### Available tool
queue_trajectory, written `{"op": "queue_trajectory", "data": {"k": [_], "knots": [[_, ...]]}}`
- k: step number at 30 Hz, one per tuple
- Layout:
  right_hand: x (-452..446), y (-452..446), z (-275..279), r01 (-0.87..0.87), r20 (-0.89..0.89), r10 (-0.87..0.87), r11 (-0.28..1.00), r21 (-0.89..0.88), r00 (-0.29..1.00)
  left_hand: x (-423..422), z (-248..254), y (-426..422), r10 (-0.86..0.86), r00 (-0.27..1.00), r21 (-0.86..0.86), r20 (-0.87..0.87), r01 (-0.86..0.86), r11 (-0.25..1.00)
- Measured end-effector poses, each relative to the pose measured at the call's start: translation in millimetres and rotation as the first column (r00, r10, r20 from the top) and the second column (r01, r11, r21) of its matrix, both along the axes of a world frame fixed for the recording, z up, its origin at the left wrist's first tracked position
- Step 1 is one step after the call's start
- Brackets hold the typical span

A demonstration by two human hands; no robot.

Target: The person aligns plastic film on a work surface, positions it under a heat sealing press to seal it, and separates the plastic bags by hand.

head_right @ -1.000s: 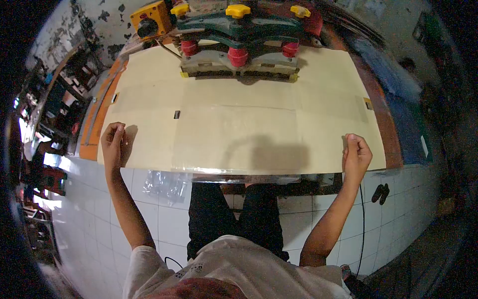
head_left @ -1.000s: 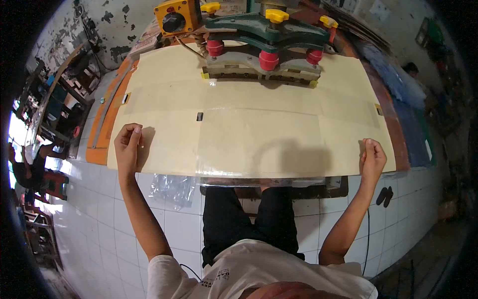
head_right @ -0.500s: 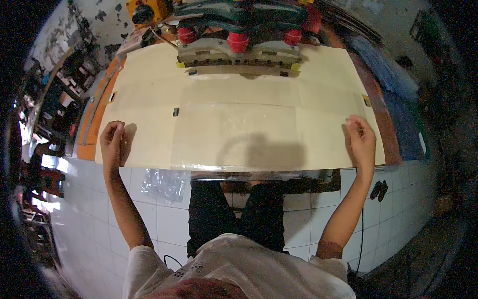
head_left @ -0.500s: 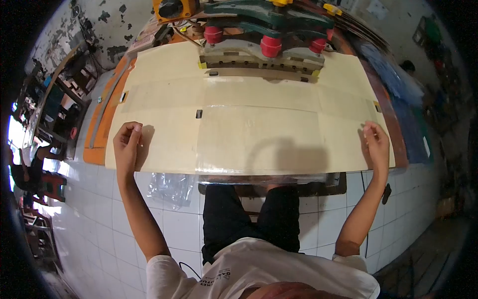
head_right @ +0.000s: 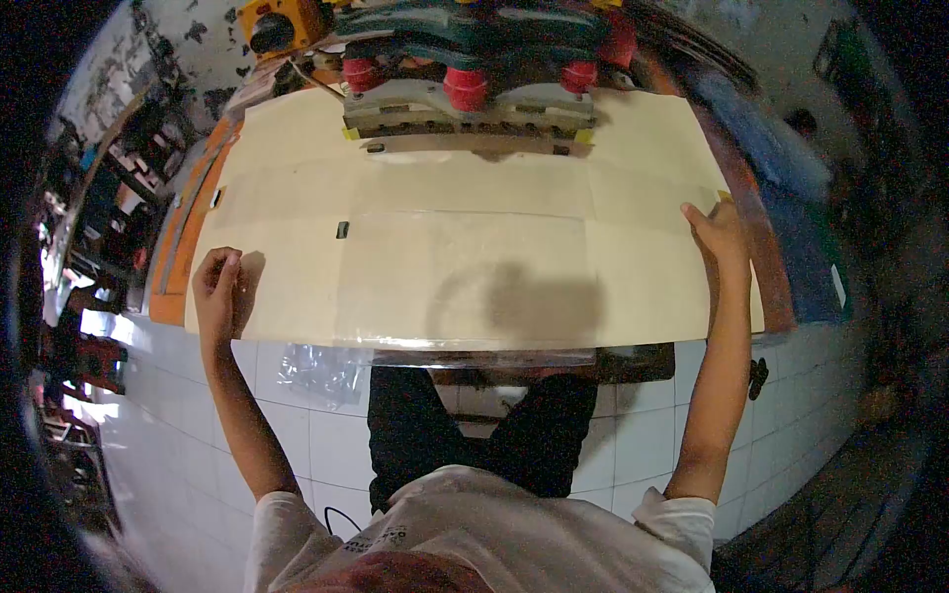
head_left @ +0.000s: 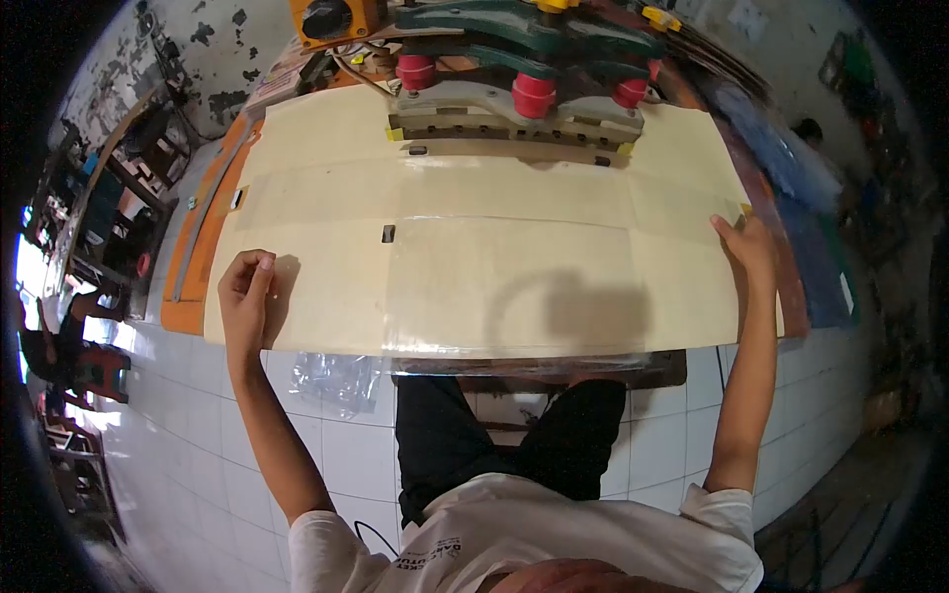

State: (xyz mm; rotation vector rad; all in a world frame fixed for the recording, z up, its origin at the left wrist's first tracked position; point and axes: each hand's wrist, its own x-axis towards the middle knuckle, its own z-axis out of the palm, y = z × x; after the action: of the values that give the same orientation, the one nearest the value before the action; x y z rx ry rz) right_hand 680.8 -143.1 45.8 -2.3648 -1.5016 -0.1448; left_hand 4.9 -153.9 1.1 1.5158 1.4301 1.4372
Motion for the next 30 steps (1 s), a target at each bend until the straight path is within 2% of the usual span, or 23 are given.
{"op": "queue_trajectory", "data": {"k": [4, 6, 7, 9, 10, 12, 13, 15, 17, 18, 19, 20, 21, 23, 25, 26, 27, 28, 30], "knots": [[16.2, 9.1, -12.2, -0.061, -0.083, 0.068, 0.994, 0.09, 0.994, 1.0, 0.2, 1.0, 0.009, 1.0, -0.002, -0.001, -0.009, 1.0], [17.0, 9.5, -15.2, -0.137, -0.143, 0.171, 0.966, 0.221, 0.975, -1.4, -1.7, 1.7, 0.01, 1.0, -0.001, -0.004, -0.01, 1.0], [24.7, 13.3, -19.9, -0.137, -0.144, 0.171, 0.965, 0.222, 0.975, -2.5, -2.3, 1.9, -0.002, 1.0, -0.007, -0.002, 0.002, 1.0], [41.8, 21.5, -26.4, -0.164, -0.376, 0.219, 0.971, 0.174, 0.9, -1.4, -2.1, 1.7, -0.014, 1.0, -0.01, -0.001, 0.014, 1.0], [46.1, 20.2, -28.9, -0.164, -0.378, 0.221, 0.971, 0.176, 0.899, 0.3, -1.9, 1.2, -0.009, 1.0, -0.012, -0.015, 0.009, 1.0], [48.2, 15.6, -34.5, -0.122, -0.381, 0.257, 0.931, 0.343, 0.888, 2.4, -0.2, -0.3, 0.006, 0.999, -0.009, -0.033, -0.007, 1.0], [35.7, 5.9, -30.5, -0.126, -0.384, 0.262, 0.931, 0.343, 0.885, 3.8, 0.7, -0.1, -0.007, 1.0, -0.015, -0.03, 0.007, 1.0], [-14.5, -27.8, -6.4, -0.264, -0.197, 0.446, 0.771, 0.579, 0.873, 6.5, 4.4, 1.4, -0.02, 0.999, -0.022, -0.032, 0.02, 1.0], [-58.5, -56.5, 9.9, -0.262, -0.19, 0.443, 0.768, 0.585, 0.876, 10.8, 8.9, 5.2, -0.081, 0.988, -0.104, -0.13, 0.067, 0.992], [-72.6, -67.5, 12.8, -0.26, -0.181, 0.44, 0.764, 0.591, 0.88, 16.5, 13.4, 9.0, -0.082, 0.988, -0.103, -0.131, 0.069, 0.992], [-79.1, -75.3, 12.6, -0.26, -0.18, 0.439, 0.764, 0.591, 0.88, 24.4, 20.0, 14.0, -0.103, 0.971, -0.078, -0.217, 0.088, 0.993], [-83.4, -82.2, 12.3, -0.307, -0.082, 0.445, 0.728, 0.613, 0.892, 31.0, 26.2, 19.8, -0.12, 0.946, -0.055, -0.3, 0.109, 0.993], [-86.2, -88.3, 12.1, -0.357, 0.018, 0.445, 0.693, 0.627, 0.896, 35.5, 33.5, 28.1, -0.122, 0.947, -0.058, -0.296, 0.109, 0.992], [-89.1, -96.2, 8.8, -0.373, 0.049, 0.456, 0.656, 0.656, 0.889, 43.6, 47.9, 52.2, -0.153, 0.777, -0.097, -0.61, 0.118, 0.988], [-91.0, -103.8, 9.5, -0.386, 0.081, 0.464, 0.613, 0.689, 0.882, 50.5, 48.0, 80.3, -0.148, 0.749, -0.067, -0.646, 0.138, 0.988], [-92.3, -106.9, 12.7, -0.437, 0.157, 0.468, 0.582, 0.686, 0.87, 53.5, 46.5, 94.4, -0.138, 0.717, -0.037, -0.683, 0.155, 0.987], [-93.0, -109.8, 14.7, -0.488, 0.232, 0.47, 0.551, 0.677, 0.852, 56.6, 44.0, 107.7, -0.135, 0.719, -0.033, -0.681, 0.154, 0.987], [-93.1, -112.8, 15.3, -0.491, 0.235, 0.471, 0.548, 0.678, 0.85, 59.6, 39.8, 120.8, -0.182, 0.69, -0.07, -0.701, 0.187, 0.98], [-93.1, -118.8, 15.2, -0.547, 0.234, 0.592, 0.428, 0.72, 0.771, 66.1, 28.5, 141.0, -0.222, 0.662, -0.102, -0.716, 0.215, 0.971]]}}
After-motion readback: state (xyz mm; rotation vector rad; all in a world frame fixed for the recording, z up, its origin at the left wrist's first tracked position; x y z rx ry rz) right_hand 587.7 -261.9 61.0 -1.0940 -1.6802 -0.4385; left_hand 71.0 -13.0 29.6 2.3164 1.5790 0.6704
